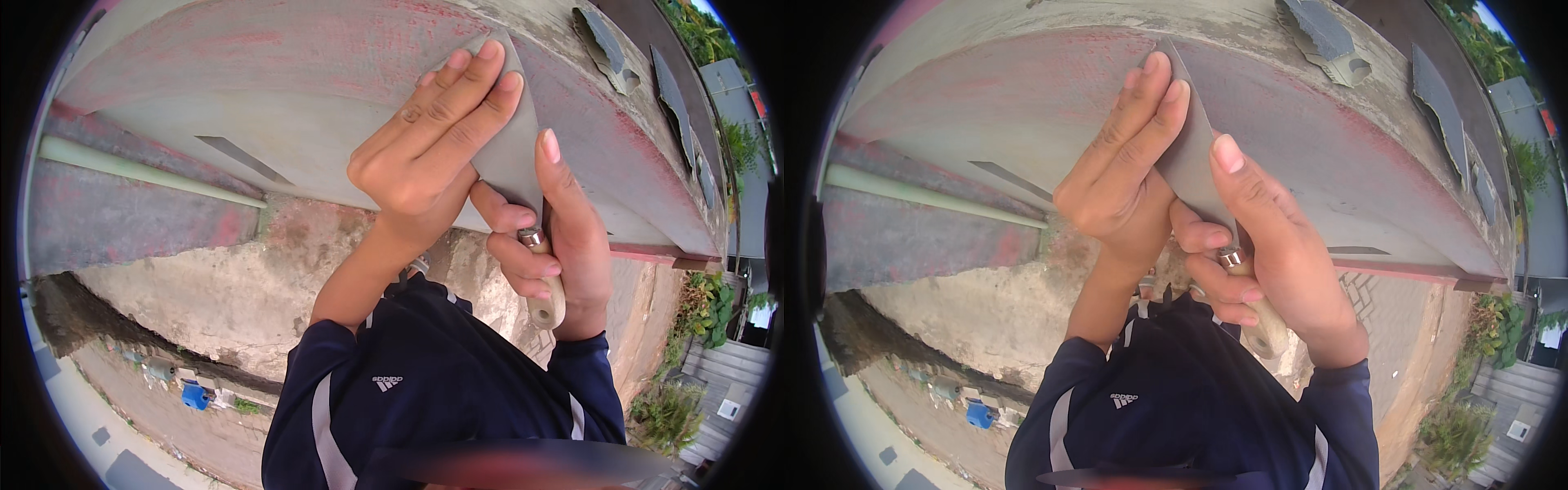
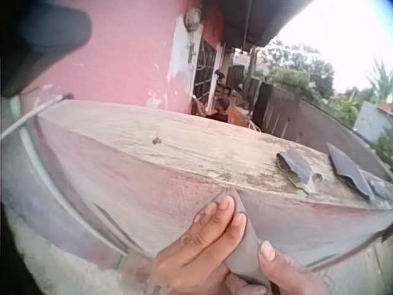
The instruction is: The person uses a metal scraper to remove material from a curved concrete surface. They repeatedly scrape and wipe the area with a cloth, focusing on a specific section of the structure.
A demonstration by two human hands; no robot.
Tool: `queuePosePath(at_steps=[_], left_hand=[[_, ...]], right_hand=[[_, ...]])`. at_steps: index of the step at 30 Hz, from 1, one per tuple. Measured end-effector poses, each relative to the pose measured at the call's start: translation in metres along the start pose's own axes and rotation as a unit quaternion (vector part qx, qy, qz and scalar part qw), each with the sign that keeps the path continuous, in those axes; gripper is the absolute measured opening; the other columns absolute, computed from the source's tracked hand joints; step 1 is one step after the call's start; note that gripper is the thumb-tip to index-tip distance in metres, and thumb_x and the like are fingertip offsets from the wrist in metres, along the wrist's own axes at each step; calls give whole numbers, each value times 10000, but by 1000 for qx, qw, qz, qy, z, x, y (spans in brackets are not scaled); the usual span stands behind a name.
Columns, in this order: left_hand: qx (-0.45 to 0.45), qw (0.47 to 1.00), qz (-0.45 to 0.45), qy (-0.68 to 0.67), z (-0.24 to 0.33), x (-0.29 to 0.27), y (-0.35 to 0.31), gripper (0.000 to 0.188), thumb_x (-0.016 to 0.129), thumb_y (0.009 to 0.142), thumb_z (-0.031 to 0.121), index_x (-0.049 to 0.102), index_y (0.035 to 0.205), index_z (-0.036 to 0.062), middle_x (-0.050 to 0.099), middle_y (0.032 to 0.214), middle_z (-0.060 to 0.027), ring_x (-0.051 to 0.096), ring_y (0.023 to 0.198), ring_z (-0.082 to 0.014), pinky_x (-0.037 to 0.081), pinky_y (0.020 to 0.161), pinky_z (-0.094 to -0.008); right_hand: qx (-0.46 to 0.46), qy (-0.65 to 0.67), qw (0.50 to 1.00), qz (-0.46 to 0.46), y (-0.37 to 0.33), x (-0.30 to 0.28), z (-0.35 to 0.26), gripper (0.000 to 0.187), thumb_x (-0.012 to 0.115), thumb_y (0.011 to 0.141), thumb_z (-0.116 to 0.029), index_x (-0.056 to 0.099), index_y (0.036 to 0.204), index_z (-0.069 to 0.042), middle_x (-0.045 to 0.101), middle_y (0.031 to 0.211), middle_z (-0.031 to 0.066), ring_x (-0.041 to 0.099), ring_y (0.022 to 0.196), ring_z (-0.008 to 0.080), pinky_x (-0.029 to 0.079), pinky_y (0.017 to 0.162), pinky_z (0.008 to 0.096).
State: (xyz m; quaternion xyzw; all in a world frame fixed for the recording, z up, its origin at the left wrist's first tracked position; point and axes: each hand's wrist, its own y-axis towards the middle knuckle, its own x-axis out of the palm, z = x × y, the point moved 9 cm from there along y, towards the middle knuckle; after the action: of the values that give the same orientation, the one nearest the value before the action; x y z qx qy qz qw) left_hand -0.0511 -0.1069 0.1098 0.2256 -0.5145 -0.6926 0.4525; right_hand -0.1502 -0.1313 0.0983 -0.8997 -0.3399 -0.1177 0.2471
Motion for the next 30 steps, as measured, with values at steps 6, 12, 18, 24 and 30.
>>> queuePosePath(at_steps=[6, 12, 18, 24, 30], left_hand=[[-5, 999, 45, 10, -14, -18, 18, 255, 692, 755, 118, 798, 986, 99, 752, 1079, -83, 728, 1015, -216, 606, 819, -321], [-14, 999, -41, -8, 2, 1, 6, 263, 665, 817, 273, 798, 992, 129, 751, 1088, -68, 714, 1057, -209, 599, 843, -332], [-18, 1000, -1, -23, -13, -7, 9, 364, 647, 844, 394, 790, 1010, 103, 746, 1106, -67, 711, 1063, -204, 591, 853, -321], [-25, 997, -59, -54, -6, 0, 2, 378, 629, 871, 410, 785, 1022, 100, 748, 1096, -81, 718, 1044, -224, 592, 845, -328], [-25, 998, 9, -65, -5, 5, -3, 258, 669, 861, 261, 785, 1020, 95, 748, 1090, -93, 723, 1029, -237, 595, 844, -345]], right_hand=[[9, -14, 998, -55, 8, 19, 4, 517, 335, 1058, -547, 504, 1142, -65, 379, 723, -17, 282, 415, 35, 289, 327, 221], [-30, 89, 996, 13, -3, 7, 2, 540, 288, 1059, -550, 477, 1189, -61, 382, 716, -12, 287, 385, 19, 261, 290, 184], [1, 18, 997, 73, 0, 0, 10, 553, 319, 1056, -546, 470, 1232, -44, 377, 707, -10, 260, 372, 18, 248, 280, 191], [-20, 28, 994, 106, -9, -6, 12, 551, 310, 1063, -526, 474, 1263, -40, 367, 690, -10, 281, 371, 31, 268, 285, 196], [-43, 6, 996, 83, -8, -4, 7, 504, 304, 1076, -489, 475, 1231, -41, 330, 668, -17, 219, 348, -2, 204, 257, 155]])
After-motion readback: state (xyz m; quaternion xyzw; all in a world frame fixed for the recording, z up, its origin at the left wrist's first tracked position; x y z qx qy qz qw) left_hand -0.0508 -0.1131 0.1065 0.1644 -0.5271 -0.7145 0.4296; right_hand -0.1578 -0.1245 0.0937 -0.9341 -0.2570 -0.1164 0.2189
